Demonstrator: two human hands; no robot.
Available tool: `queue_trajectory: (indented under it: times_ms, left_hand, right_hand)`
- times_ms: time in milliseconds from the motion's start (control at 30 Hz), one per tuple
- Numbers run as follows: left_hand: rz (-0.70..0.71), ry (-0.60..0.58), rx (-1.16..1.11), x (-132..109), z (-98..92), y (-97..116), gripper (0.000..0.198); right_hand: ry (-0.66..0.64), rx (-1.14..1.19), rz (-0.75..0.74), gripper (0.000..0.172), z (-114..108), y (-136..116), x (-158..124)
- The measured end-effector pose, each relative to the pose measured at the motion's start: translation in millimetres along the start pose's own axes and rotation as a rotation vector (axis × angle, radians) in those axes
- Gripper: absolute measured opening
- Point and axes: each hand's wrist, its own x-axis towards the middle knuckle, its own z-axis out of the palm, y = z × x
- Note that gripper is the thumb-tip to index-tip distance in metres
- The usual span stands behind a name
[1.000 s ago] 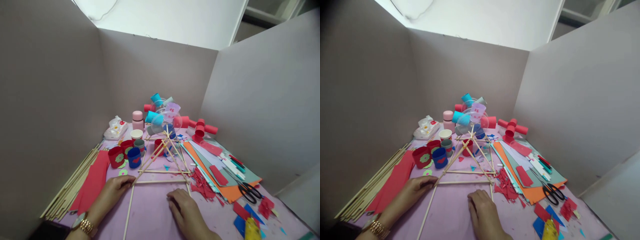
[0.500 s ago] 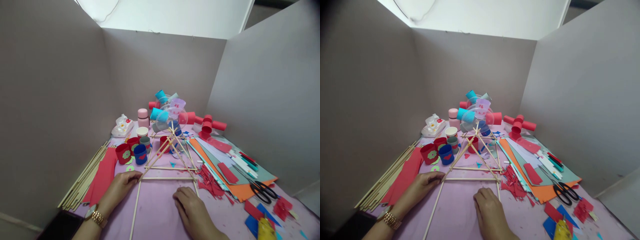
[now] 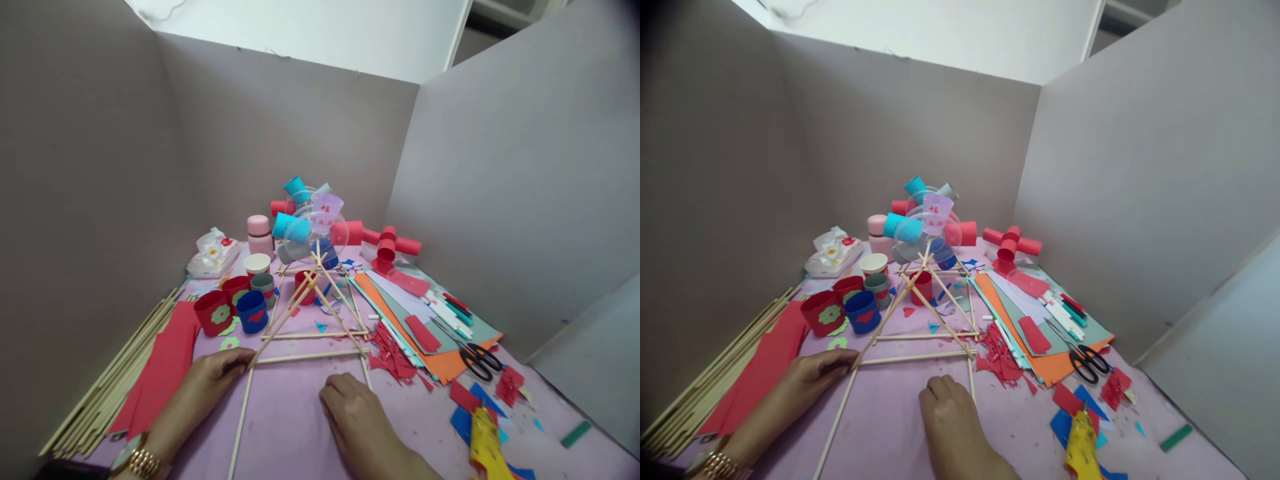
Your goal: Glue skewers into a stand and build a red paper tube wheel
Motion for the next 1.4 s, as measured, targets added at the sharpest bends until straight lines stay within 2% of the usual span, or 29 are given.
queue_trajectory:
  times_ms: [533, 933, 1200, 1400]
  left_hand:
    - [0.008, -0.019, -0.006, -3.6, -0.1, 3.9, 0.025]
    - [0.051, 0.101, 0.122, -3.4, 1.7, 3.1, 0.023]
    - [0.059, 0.102, 0.119, -2.7, 2.3, -0.1, 0.023]
    - [0.068, 0.098, 0.119, -2.7, 3.3, -4.5, 0.024]
  right_hand:
    - [-0.059, 0.005, 0.013, 0.021, -0.5, -0.2, -1.1]
    - [-0.102, 0.027, 0.044, 0.022, 0.2, 0.2, -0.2]
    - [-0.142, 0.019, 0.053, 0.018, -4.9, -2.4, 0.4]
    - [-0.102, 0.013, 0.036, 0.019, -2.1, -1.3, 0.3]
